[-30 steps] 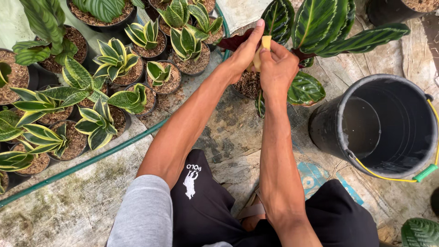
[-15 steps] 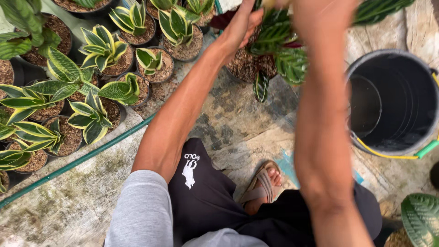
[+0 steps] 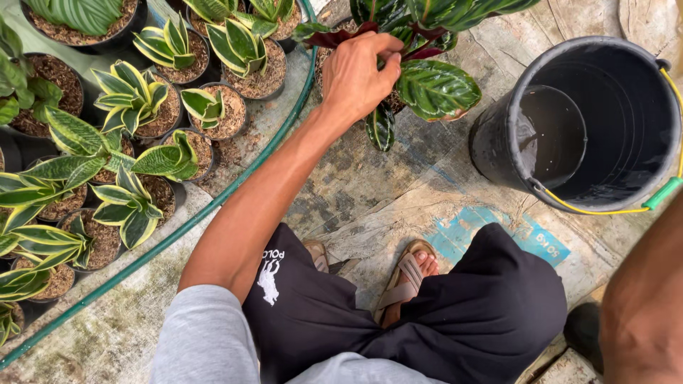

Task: The person wipes the leaves of a potted plant using a yellow sponge. They repeatedly dip the sponge into a bucket of water and wipe individual leaves on both sides, moving around the plant to reach different leaves.

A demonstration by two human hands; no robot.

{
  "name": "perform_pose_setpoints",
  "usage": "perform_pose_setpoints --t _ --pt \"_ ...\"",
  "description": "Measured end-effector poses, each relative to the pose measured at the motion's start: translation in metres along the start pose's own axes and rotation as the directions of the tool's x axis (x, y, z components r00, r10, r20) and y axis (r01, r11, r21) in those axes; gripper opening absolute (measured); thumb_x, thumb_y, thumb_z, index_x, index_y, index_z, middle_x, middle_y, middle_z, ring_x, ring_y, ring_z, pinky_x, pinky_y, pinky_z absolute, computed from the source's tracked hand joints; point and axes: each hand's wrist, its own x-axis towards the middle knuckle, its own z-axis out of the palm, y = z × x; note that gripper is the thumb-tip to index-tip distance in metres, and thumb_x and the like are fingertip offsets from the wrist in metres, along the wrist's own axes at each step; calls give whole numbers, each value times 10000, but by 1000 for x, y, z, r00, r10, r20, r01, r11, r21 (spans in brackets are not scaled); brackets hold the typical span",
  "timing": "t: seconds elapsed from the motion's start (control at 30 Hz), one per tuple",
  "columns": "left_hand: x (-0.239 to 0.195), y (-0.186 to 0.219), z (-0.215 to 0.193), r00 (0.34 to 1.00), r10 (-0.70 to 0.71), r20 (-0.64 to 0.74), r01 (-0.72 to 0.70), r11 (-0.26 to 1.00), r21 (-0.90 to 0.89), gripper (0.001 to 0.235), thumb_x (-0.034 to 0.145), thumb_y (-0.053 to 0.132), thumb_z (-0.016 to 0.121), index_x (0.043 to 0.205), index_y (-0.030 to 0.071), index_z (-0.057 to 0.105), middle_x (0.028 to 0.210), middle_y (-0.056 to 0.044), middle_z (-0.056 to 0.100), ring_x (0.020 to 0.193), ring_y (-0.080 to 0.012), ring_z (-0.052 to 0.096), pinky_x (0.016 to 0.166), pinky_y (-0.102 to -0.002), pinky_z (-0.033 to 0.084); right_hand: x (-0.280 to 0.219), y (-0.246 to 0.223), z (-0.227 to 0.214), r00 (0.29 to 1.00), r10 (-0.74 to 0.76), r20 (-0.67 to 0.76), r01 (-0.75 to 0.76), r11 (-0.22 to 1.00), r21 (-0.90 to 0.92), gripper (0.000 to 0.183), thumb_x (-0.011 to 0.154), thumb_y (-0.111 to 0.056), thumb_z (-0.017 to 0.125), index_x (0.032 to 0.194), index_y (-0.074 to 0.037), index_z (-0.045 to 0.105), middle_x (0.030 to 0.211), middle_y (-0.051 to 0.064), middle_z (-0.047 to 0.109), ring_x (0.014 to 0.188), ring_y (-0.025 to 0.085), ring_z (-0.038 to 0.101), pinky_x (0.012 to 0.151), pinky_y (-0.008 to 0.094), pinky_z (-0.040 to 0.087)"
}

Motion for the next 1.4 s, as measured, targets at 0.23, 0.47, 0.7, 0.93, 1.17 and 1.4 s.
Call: perform_pose_setpoints --t 0.23,0.47,0.7,0.93,1.17,1.4 --pt "4 17 2 1000 -20 -20 21 997 68 204 899 258 708 991 96 791 804 -84 697 632 -272 679 573 -458 499 9 119 174 984 150 94 -161 980 121 469 837 -466 829 1115 -96 756 1010 214 732 879 371 710 699 463 569" --pt "7 34 -18 1000 11 -6 -11 996 88 219 925 262 667 944 60 751 867 -143 704 749 -389 684 652 -512 523 30 146 268 827 173 535 145 854 -500 578 804 -267 794 1343 -121 646 1318 230 683 1228 393 669 1017 470 566" --pt "-4 69 -48 997 -79 -5 79 991 111 251 900 283 650 991 83 770 871 -114 725 689 -354 689 624 -493 531 11 140 212 815 92 572 20 982 -185 430 918 -406 655 1223 -135 792 1147 194 796 1143 378 740 1020 455 562" --pt "-12 100 -32 733 -317 602 646 49 -761 821 963 626 562 1312 -116 600 1146 -249 686 1098 -321 723 874 -481 617 8 131 103 971 162 178 -111 956 -270 578 1011 -545 606 1199 -21 760 1187 327 726 1145 502 670 994 538 537" --pt "9 130 12 617 -386 686 374 -623 -687 1028 890 563 675 1453 -151 195 1378 -363 472 1366 -449 469 1058 -569 515 19 18 -49 999 -40 0 39 991 125 462 1078 -441 671 1225 -4 705 849 215 719 817 298 723 790 435 555" --pt "35 101 104 576 -543 611 275 -575 -771 456 846 83 658 1220 -121 493 1280 -298 531 1204 -383 602 1084 -475 544 -25 -184 -158 817 -565 -118 577 793 195 369 994 -125 629 1353 -41 640 1188 207 688 1017 281 696 870 397 576"
